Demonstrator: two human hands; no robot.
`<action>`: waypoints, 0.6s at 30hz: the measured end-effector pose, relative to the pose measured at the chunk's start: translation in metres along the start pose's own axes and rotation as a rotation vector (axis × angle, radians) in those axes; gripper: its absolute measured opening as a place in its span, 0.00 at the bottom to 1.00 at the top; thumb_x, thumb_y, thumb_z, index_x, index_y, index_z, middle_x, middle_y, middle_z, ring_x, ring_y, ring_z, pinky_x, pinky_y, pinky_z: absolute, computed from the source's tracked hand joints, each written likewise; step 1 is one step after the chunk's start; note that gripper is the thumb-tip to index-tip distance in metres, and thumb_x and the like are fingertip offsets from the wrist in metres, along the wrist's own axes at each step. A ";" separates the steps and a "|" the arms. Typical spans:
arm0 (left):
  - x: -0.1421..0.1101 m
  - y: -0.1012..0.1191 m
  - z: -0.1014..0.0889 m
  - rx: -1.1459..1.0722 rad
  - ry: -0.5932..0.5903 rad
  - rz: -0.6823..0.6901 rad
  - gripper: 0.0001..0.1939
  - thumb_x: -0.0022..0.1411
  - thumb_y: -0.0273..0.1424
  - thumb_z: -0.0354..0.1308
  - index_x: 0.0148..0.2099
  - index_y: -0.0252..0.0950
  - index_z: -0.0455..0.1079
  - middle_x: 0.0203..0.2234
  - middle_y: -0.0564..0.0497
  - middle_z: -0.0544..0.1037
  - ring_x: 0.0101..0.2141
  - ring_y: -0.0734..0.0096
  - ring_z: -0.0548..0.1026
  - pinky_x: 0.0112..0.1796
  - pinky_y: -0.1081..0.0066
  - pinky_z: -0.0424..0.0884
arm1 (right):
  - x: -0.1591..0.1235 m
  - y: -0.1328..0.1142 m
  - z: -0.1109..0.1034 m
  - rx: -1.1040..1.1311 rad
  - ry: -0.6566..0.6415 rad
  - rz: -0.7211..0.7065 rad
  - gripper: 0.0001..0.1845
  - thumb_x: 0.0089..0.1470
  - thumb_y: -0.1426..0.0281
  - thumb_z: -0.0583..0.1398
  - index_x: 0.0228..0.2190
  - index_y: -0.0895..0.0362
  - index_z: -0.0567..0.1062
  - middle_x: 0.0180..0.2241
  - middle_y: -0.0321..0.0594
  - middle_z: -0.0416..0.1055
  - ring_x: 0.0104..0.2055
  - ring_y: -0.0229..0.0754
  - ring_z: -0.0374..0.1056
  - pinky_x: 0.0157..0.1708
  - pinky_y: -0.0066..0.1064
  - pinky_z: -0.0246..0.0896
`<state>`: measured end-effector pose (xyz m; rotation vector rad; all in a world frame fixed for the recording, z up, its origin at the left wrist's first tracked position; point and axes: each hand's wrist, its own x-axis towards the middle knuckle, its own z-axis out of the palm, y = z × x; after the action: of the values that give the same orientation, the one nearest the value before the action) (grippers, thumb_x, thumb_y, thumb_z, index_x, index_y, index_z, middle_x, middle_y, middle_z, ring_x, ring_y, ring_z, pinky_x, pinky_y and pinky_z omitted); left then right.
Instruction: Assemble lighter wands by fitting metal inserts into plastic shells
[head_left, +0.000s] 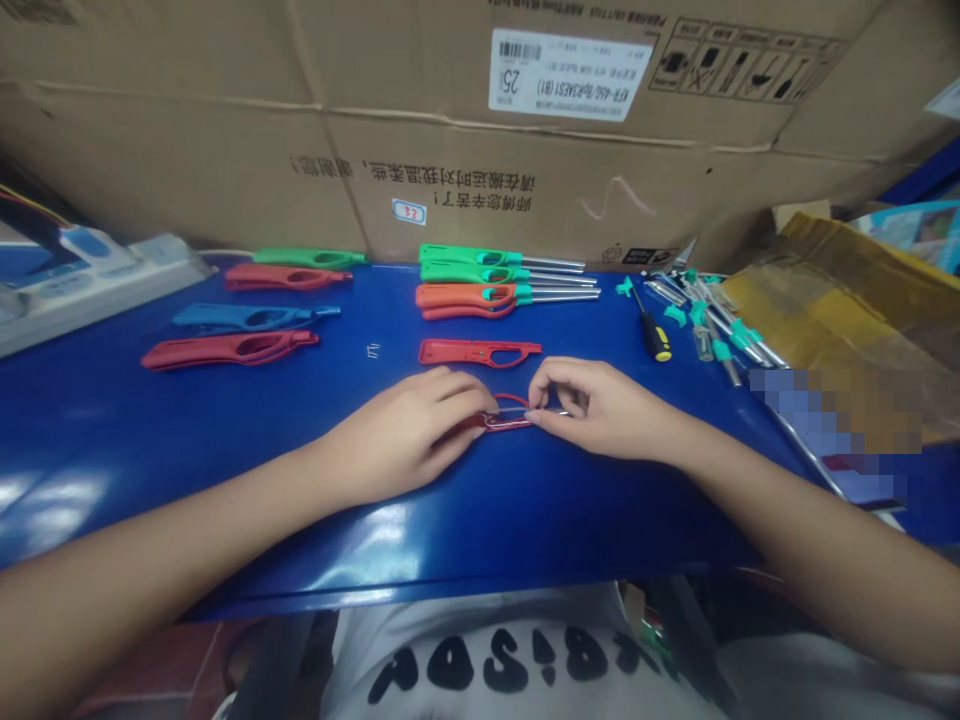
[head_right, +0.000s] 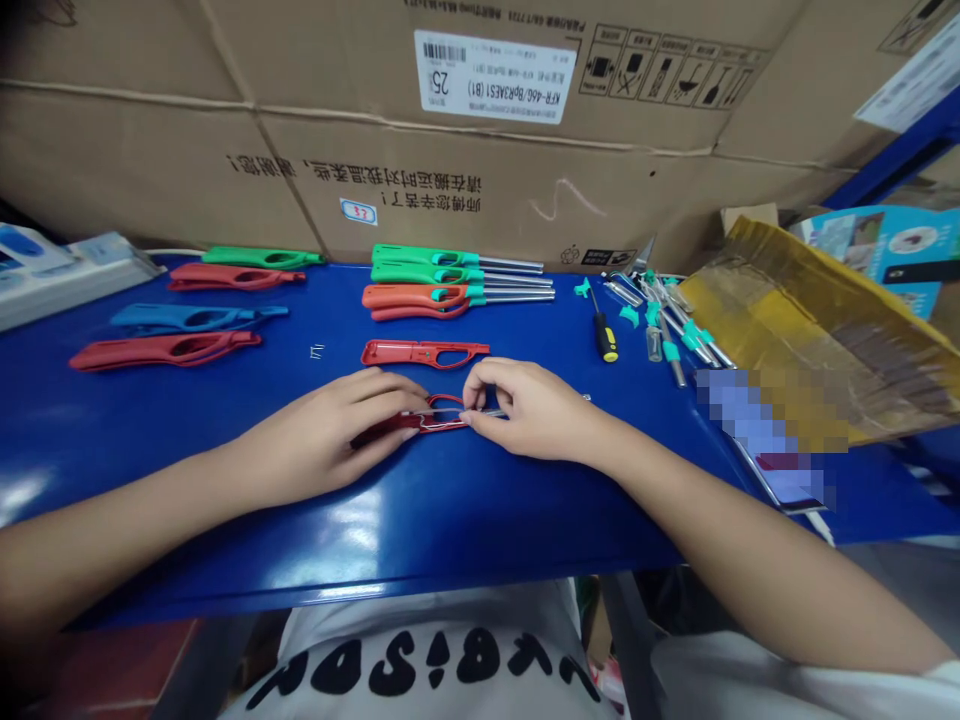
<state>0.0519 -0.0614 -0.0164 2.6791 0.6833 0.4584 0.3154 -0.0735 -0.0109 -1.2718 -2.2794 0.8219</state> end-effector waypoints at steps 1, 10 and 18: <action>-0.001 -0.001 0.001 0.001 0.010 0.010 0.11 0.73 0.29 0.50 0.53 0.37 0.72 0.49 0.45 0.76 0.50 0.61 0.73 0.51 0.61 0.71 | 0.000 0.000 -0.001 -0.002 -0.003 0.001 0.03 0.56 0.70 0.63 0.33 0.56 0.74 0.26 0.30 0.65 0.24 0.32 0.56 0.28 0.26 0.52; -0.003 0.003 0.003 0.277 0.051 0.162 0.13 0.73 0.30 0.51 0.49 0.38 0.78 0.48 0.45 0.79 0.46 0.62 0.76 0.45 0.64 0.76 | -0.002 0.000 0.002 -0.145 -0.022 -0.085 0.03 0.56 0.72 0.62 0.33 0.55 0.70 0.32 0.32 0.68 0.28 0.33 0.58 0.32 0.27 0.52; -0.003 0.008 -0.001 0.473 -0.014 0.221 0.16 0.75 0.30 0.49 0.50 0.35 0.78 0.47 0.44 0.80 0.42 0.59 0.77 0.39 0.62 0.78 | -0.005 -0.001 0.002 -0.167 -0.046 -0.143 0.03 0.59 0.72 0.61 0.34 0.55 0.70 0.35 0.34 0.70 0.34 0.34 0.64 0.33 0.26 0.55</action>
<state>0.0522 -0.0688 -0.0130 3.2213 0.5470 0.3677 0.3157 -0.0789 -0.0119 -1.1517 -2.4863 0.6286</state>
